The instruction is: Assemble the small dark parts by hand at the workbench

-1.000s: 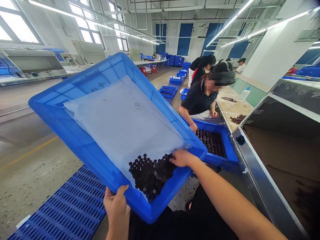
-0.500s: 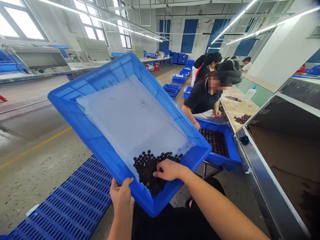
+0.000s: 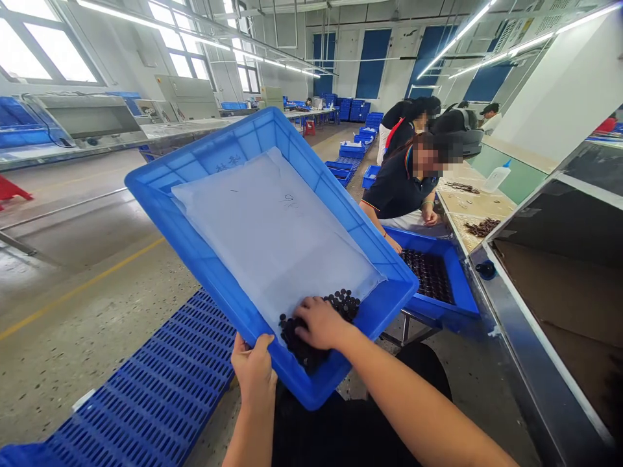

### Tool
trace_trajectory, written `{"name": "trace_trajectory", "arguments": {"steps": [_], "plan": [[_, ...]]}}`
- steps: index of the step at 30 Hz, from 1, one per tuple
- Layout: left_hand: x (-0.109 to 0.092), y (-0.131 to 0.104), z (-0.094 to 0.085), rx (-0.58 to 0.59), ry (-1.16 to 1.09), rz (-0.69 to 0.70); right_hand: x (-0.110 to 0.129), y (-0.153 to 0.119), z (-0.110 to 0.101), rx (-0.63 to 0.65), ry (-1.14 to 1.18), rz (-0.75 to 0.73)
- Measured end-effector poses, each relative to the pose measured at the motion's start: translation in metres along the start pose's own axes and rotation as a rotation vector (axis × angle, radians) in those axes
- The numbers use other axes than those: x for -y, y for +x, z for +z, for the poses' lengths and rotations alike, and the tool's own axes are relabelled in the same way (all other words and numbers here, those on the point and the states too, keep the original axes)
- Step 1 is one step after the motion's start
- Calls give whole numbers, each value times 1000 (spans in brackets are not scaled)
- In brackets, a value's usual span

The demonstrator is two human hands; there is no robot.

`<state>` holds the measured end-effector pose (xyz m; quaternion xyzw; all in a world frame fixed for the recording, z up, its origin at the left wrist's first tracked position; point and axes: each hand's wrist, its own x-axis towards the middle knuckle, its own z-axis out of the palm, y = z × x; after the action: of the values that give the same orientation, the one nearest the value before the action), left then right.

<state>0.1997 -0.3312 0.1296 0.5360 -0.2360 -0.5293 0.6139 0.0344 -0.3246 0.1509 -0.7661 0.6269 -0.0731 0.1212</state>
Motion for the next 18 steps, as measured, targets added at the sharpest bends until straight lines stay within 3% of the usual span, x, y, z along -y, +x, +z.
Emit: {"name": "trace_trajectory", "arguments": {"steps": [2,4,6,8,13,18], "plan": [[-2,0,2,-15,8,5,-22,-11,-15,-48,66,105],[-3,-1,7,-14,7,21,-37,-18,-21,29,82,207],[-3,-4,15,-8,2,38,-41,-19,-15,158,108,275],[-2,-6,25,-10,-7,60,-35,-16,0,187,204,331],[5,-10,44,33,15,145,-6,-1,37,25,457,500],[11,-13,50,54,80,167,4,8,57,-195,749,718]]}}
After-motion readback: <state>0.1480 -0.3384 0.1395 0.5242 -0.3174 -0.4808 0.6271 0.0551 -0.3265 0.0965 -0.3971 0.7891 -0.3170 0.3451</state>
